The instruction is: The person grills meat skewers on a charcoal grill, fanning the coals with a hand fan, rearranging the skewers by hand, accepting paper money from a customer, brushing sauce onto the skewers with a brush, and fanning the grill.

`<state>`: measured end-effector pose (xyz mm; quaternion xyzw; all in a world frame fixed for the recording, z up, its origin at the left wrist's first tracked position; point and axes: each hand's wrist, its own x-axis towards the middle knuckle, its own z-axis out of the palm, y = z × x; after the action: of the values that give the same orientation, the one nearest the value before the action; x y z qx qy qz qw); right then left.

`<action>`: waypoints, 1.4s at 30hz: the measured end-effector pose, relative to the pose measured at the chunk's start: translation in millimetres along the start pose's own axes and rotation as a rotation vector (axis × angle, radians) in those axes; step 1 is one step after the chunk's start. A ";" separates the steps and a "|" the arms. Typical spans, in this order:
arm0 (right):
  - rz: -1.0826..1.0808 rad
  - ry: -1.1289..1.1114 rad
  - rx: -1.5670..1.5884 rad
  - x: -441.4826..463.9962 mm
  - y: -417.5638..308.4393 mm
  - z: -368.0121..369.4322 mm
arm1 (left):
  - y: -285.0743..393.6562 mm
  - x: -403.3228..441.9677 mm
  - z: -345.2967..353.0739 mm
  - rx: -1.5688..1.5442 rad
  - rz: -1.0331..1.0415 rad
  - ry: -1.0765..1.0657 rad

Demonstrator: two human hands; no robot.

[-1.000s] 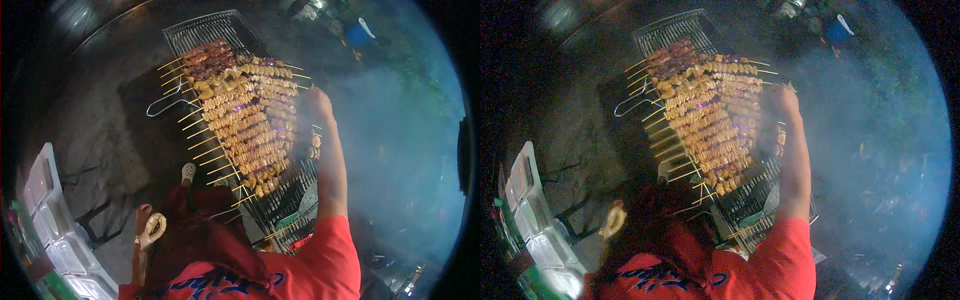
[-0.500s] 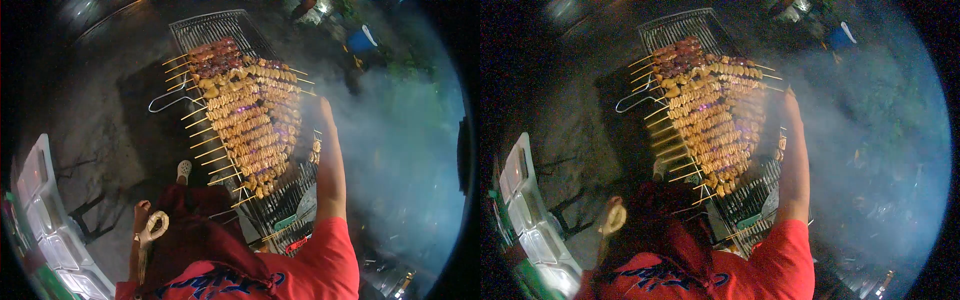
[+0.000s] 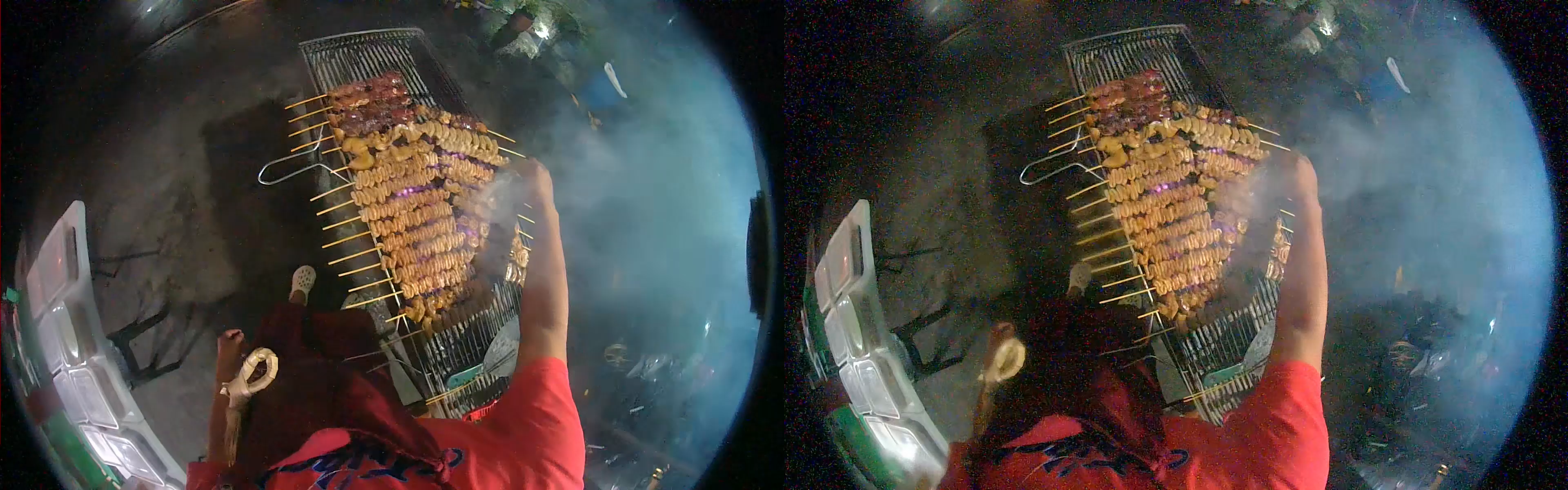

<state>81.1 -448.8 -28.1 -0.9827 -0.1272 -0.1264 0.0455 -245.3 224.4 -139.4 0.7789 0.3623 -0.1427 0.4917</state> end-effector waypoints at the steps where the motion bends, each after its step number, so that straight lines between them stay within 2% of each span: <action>1: 0.136 -0.021 0.177 -3.9 25.8 20.3 | -8.7 4.6 -2.6 0.010 0.016 -0.033; 2: 0.274 -0.042 0.353 -11.4 63.7 59.6 | -54.1 31.8 -10.2 0.077 0.050 -0.127; 3: 0.318 -0.083 0.401 -13.0 70.7 67.2 | -75.6 45.4 -12.0 0.143 0.086 -0.222; 4: 0.365 -0.122 0.446 -14.4 77.1 74.3 | -97.1 55.1 -10.1 0.090 0.049 -0.225; 7: 0.187 -0.225 0.217 -16.6 52.4 53.3 | -105.5 58.1 -7.3 0.076 -0.006 -0.174; 8: 0.102 -0.204 0.151 -13.8 48.0 45.2 | -107.2 57.8 -6.6 0.081 -0.016 -0.151; 10: 0.105 -0.087 0.086 -1.7 32.1 29.7 | -113.1 58.4 -8.4 0.090 -0.028 -0.107; 12: 0.290 0.100 0.080 23.4 -17.0 -0.1 | -117.4 58.0 -8.9 0.094 -0.041 -0.068; 15: 0.042 0.183 -0.096 38.9 3.4 33.7 | -122.3 57.1 -9.8 0.103 -0.059 -0.015; 18: 0.131 -0.125 0.058 45.2 -2.5 22.2 | -130.4 54.7 -13.6 0.108 -0.070 0.041; 21: -0.035 -0.174 -0.118 46.3 -36.1 -12.2 | -134.9 49.5 -13.1 0.181 -0.056 0.088; 23: -0.188 -0.055 0.023 43.4 -25.3 -20.4 | -159.2 54.1 -13.7 0.158 -0.102 0.065; 25: -0.212 -0.029 0.096 43.4 -22.4 -22.1 | -154.1 50.6 -12.4 0.156 -0.125 0.048; 26: -0.161 -0.061 0.096 43.9 -22.6 -19.8 | -150.2 50.1 -11.9 0.153 -0.129 0.038; 28: 0.084 -0.102 0.500 41.1 -9.5 1.9 | -139.9 50.4 -10.3 0.152 -0.134 0.012; 29: 0.281 -0.110 0.904 36.2 10.3 40.6 | -135.2 49.7 -10.7 0.151 -0.134 -0.002; 31: 0.371 -0.147 0.968 32.8 13.5 49.3 | -127.3 54.3 -14.0 0.151 -0.127 -0.025; 33: 0.154 -0.208 0.281 42.8 -8.9 15.6 | -120.8 60.4 -17.4 0.148 -0.117 -0.053; 36: 0.004 -0.120 0.201 39.9 0.3 23.4 | -109.0 69.0 -22.9 0.134 -0.105 -0.098; 39: 0.189 -0.196 0.229 36.7 -9.0 15.8 | -95.1 80.5 -28.4 0.112 -0.080 -0.143; 42: 0.263 -0.221 -0.155 33.9 2.4 44.0 | -73.2 96.0 -38.8 0.089 -0.027 -0.204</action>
<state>123.9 -437.8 -61.8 -0.9994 0.0082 -0.0202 -0.0283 -235.1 317.3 -224.9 0.7763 0.3141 -0.2441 0.4889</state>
